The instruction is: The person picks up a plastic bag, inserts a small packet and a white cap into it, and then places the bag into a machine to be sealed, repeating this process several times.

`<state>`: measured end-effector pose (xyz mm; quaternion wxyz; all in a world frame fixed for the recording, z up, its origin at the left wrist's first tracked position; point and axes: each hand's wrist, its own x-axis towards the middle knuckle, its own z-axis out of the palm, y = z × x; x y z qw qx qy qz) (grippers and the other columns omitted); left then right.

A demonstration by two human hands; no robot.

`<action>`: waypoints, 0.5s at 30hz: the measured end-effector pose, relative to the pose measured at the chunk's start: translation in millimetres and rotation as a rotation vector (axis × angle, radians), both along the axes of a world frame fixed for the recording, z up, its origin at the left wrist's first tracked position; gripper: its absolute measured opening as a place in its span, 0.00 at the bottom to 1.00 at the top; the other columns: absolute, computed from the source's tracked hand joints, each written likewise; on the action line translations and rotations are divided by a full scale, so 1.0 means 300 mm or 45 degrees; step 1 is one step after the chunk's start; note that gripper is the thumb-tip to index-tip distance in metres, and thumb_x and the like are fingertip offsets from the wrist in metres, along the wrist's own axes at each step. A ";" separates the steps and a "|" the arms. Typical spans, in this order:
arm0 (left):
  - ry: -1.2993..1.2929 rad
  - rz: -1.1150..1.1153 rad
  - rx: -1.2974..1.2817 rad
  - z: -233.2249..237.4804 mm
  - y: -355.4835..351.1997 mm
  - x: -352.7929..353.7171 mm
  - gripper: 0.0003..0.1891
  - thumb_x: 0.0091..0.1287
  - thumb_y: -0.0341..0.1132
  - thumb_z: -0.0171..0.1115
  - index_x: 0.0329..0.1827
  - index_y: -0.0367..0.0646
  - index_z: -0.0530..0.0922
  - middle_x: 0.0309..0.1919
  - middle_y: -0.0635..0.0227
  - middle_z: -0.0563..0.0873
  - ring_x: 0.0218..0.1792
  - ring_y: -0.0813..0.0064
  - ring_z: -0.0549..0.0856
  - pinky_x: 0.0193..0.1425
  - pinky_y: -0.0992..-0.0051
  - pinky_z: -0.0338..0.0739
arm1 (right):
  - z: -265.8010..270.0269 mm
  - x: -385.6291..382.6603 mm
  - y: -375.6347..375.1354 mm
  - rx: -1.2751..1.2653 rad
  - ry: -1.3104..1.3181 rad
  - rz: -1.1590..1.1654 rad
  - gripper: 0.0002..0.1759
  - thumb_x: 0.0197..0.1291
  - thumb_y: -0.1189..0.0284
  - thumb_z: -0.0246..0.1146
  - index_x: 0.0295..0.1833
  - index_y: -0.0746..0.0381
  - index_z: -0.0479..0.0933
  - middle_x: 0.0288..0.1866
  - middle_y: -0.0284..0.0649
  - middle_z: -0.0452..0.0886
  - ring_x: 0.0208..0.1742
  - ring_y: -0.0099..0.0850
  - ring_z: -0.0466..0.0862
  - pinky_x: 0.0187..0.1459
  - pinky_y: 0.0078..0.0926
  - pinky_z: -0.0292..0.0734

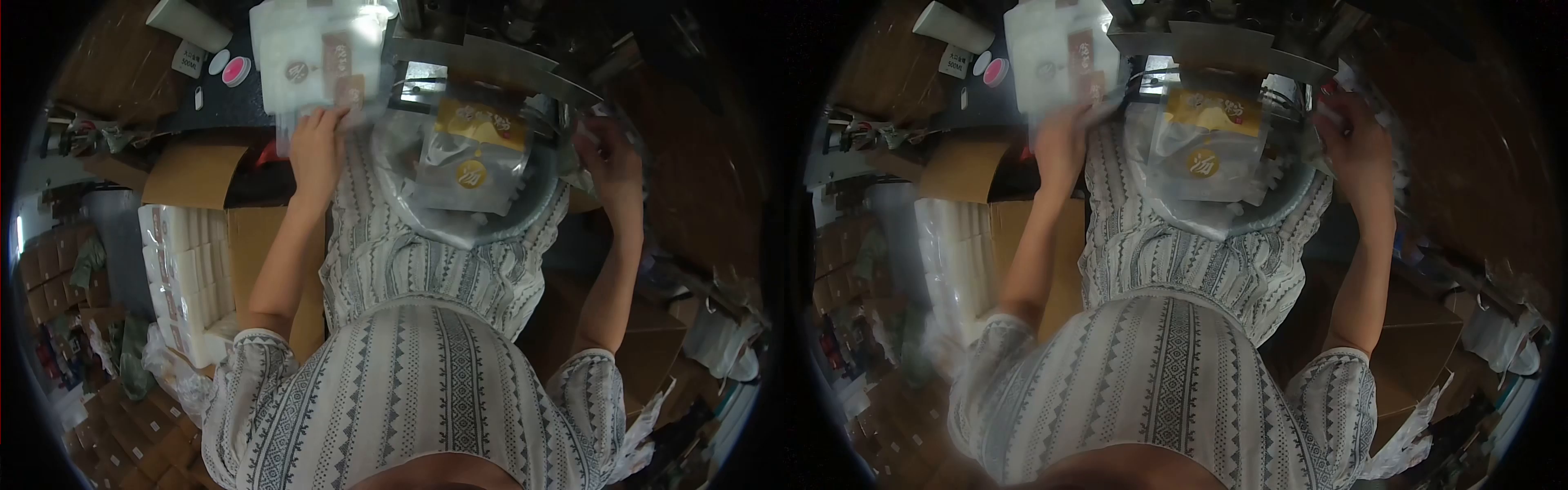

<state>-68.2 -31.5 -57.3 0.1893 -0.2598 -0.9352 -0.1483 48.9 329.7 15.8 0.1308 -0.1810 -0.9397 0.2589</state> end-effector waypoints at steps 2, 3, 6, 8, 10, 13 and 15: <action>-0.020 0.018 0.107 0.043 0.020 0.050 0.11 0.58 0.31 0.66 0.43 0.41 0.81 0.36 0.60 0.82 0.38 0.55 0.82 0.41 0.63 0.76 | 0.038 0.011 -0.062 -0.508 -0.010 0.271 0.12 0.60 0.74 0.65 0.48 0.64 0.78 0.39 0.45 0.84 0.40 0.32 0.84 0.42 0.25 0.77; -0.031 0.033 0.212 0.072 0.037 0.073 0.08 0.57 0.29 0.66 0.40 0.40 0.81 0.32 0.62 0.82 0.34 0.56 0.82 0.37 0.63 0.76 | 0.050 -0.003 -0.117 -0.506 -0.009 0.269 0.12 0.60 0.74 0.65 0.48 0.64 0.78 0.39 0.45 0.84 0.40 0.32 0.84 0.42 0.25 0.77; -0.002 -0.038 0.341 0.153 0.096 0.156 0.05 0.59 0.29 0.65 0.37 0.40 0.82 0.28 0.62 0.81 0.30 0.57 0.82 0.32 0.66 0.75 | 0.070 -0.059 -0.265 -0.450 0.094 0.591 0.14 0.58 0.73 0.67 0.49 0.64 0.78 0.41 0.42 0.84 0.40 0.30 0.83 0.43 0.24 0.76; -0.052 -0.156 0.342 0.192 0.121 0.185 0.05 0.60 0.30 0.65 0.37 0.40 0.81 0.28 0.62 0.81 0.30 0.56 0.82 0.32 0.66 0.76 | 0.054 -0.094 -0.301 -0.080 0.326 0.885 0.16 0.57 0.73 0.68 0.51 0.64 0.78 0.42 0.39 0.84 0.40 0.27 0.83 0.44 0.24 0.76; -0.108 -0.280 0.347 0.179 0.146 0.193 0.05 0.61 0.31 0.65 0.36 0.39 0.81 0.28 0.61 0.81 0.31 0.55 0.82 0.33 0.66 0.76 | 0.051 -0.085 -0.301 -0.248 0.236 0.919 0.16 0.57 0.73 0.68 0.51 0.63 0.78 0.41 0.38 0.84 0.41 0.27 0.83 0.44 0.24 0.76; -0.465 -0.435 0.429 0.145 0.208 0.190 0.06 0.63 0.33 0.64 0.36 0.39 0.82 0.29 0.62 0.84 0.30 0.62 0.84 0.32 0.69 0.76 | 0.035 -0.082 -0.272 -0.449 0.105 0.812 0.16 0.58 0.73 0.67 0.52 0.63 0.78 0.41 0.39 0.84 0.41 0.26 0.83 0.44 0.25 0.76; -1.301 -0.307 0.653 0.167 0.275 0.178 0.08 0.64 0.33 0.64 0.40 0.38 0.83 0.32 0.61 0.86 0.31 0.73 0.87 0.32 0.72 0.76 | 0.035 -0.072 -0.235 -0.474 0.076 0.674 0.15 0.59 0.74 0.66 0.52 0.63 0.79 0.41 0.40 0.84 0.42 0.27 0.84 0.44 0.25 0.76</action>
